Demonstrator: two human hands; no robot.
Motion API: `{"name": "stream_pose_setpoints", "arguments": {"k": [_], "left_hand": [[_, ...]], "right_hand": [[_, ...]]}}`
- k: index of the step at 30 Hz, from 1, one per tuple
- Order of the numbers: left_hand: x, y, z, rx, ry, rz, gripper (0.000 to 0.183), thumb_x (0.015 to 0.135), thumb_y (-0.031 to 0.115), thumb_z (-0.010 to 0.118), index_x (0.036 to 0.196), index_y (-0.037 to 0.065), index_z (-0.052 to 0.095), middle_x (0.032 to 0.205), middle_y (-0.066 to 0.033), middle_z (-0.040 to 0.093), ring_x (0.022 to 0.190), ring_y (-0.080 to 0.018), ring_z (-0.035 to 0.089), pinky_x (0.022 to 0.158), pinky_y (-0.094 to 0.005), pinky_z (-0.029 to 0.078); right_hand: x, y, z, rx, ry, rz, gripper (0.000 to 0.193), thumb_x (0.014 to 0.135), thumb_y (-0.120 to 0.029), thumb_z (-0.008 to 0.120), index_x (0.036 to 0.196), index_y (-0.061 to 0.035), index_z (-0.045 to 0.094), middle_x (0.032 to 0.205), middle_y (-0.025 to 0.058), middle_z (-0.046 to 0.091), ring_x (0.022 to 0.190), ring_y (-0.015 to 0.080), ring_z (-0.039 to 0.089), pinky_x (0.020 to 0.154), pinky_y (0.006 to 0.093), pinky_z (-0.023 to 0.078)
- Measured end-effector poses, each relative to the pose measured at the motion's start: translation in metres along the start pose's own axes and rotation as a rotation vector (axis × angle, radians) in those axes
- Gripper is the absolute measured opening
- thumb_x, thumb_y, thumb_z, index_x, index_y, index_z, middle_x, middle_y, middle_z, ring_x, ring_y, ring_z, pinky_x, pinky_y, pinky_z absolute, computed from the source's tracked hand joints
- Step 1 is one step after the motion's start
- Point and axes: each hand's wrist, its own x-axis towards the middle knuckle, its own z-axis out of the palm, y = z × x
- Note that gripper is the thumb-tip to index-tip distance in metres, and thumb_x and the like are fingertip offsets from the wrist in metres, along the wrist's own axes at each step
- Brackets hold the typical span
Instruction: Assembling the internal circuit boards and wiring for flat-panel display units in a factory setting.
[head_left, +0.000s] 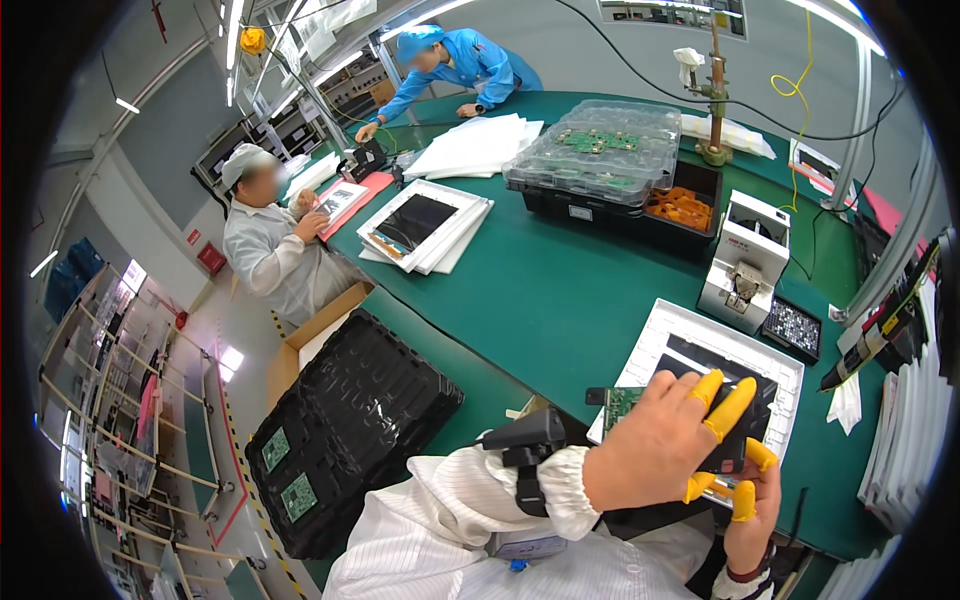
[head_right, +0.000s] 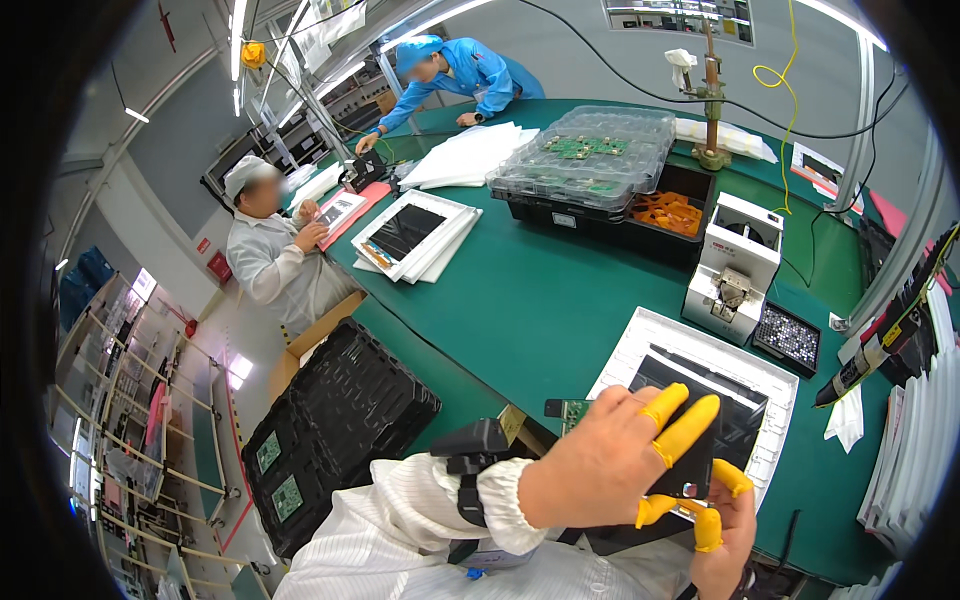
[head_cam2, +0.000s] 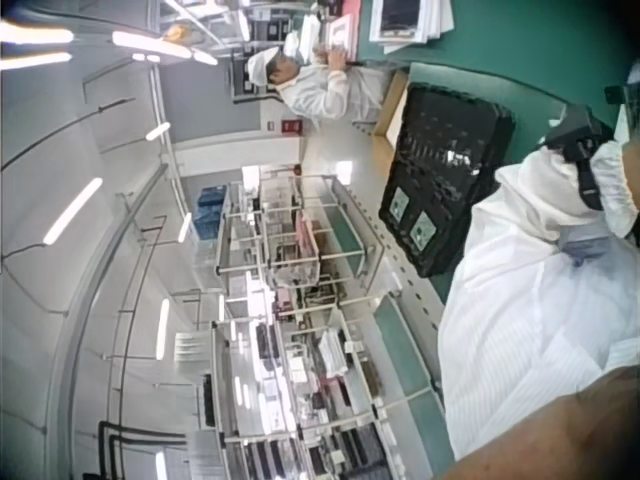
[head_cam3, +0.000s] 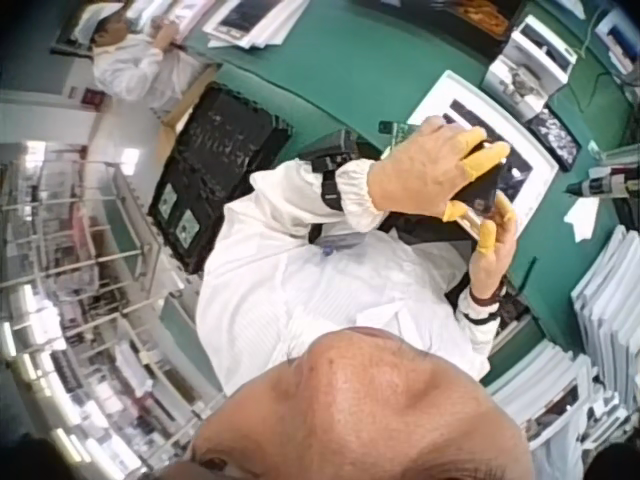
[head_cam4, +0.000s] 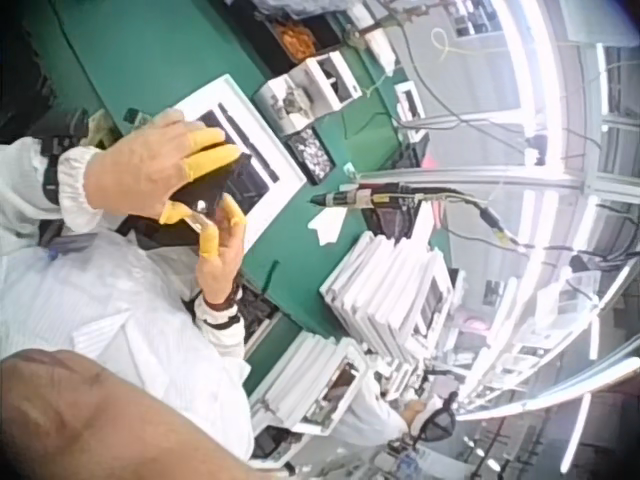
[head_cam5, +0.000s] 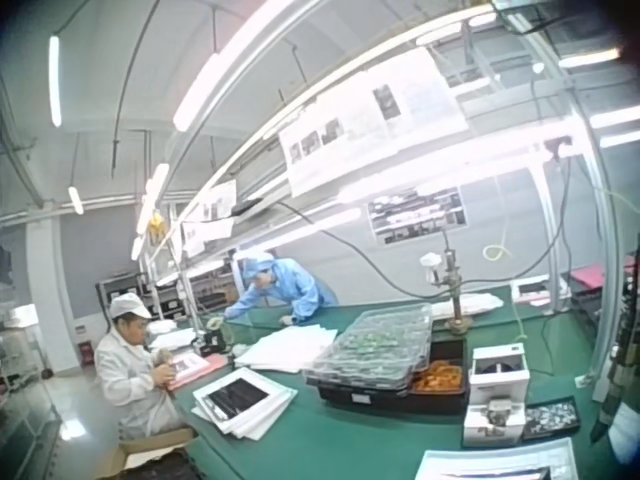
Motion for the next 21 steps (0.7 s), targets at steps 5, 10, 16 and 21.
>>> {"name": "stream_pose_setpoints", "arguments": {"k": [5,10,16,21], "left_hand": [[-0.005,0.013,0.011,0.003,-0.024,0.01,0.063,0.069,0.024,0.075,0.121,-0.006,0.058,0.122,-0.0307,0.052,0.116,-0.044,0.047,0.097,-0.0495,0.034],[-0.005,0.019,0.014,0.086,-0.03,-0.036,0.073,0.071,0.031,0.076,0.131,-0.004,0.05,0.13,-0.0279,0.048,0.126,-0.0427,0.04,0.107,-0.0545,0.024],[-0.029,-0.031,-0.017,-0.151,0.057,-0.205,0.069,0.09,0.038,0.064,0.142,0.001,0.038,0.138,-0.0211,0.045,0.134,-0.034,0.038,0.109,-0.0462,0.029],[-0.068,-0.071,-0.015,-1.079,0.103,-0.771,0.052,0.101,0.028,0.049,0.144,0.003,0.036,0.131,-0.0175,0.055,0.115,-0.0273,0.059,0.096,-0.0346,0.045]], "right_hand": [[0.001,0.006,0.017,0.232,0.005,0.082,0.025,0.099,-0.013,0.054,0.12,0.0009,0.052,0.102,0.0023,0.06,0.089,0.0077,0.056,0.08,0.0218,0.046],[0.001,0.02,0.007,0.223,0.088,0.095,0.017,0.097,-0.013,0.057,0.108,-0.0006,0.053,0.091,-0.0003,0.059,0.081,0.0072,0.06,0.067,0.0214,0.049],[0.021,0.011,-0.026,0.029,0.174,0.099,0.019,0.097,-0.018,0.056,0.103,-0.0006,0.056,0.086,0.0027,0.061,0.066,0.0099,0.06,0.058,0.0236,0.05],[0.046,0.026,-0.043,0.266,0.135,0.188,0.02,0.095,-0.018,0.059,0.102,-0.0001,0.059,0.089,0.0038,0.061,0.064,0.0106,0.058,0.058,0.0251,0.05]]}}
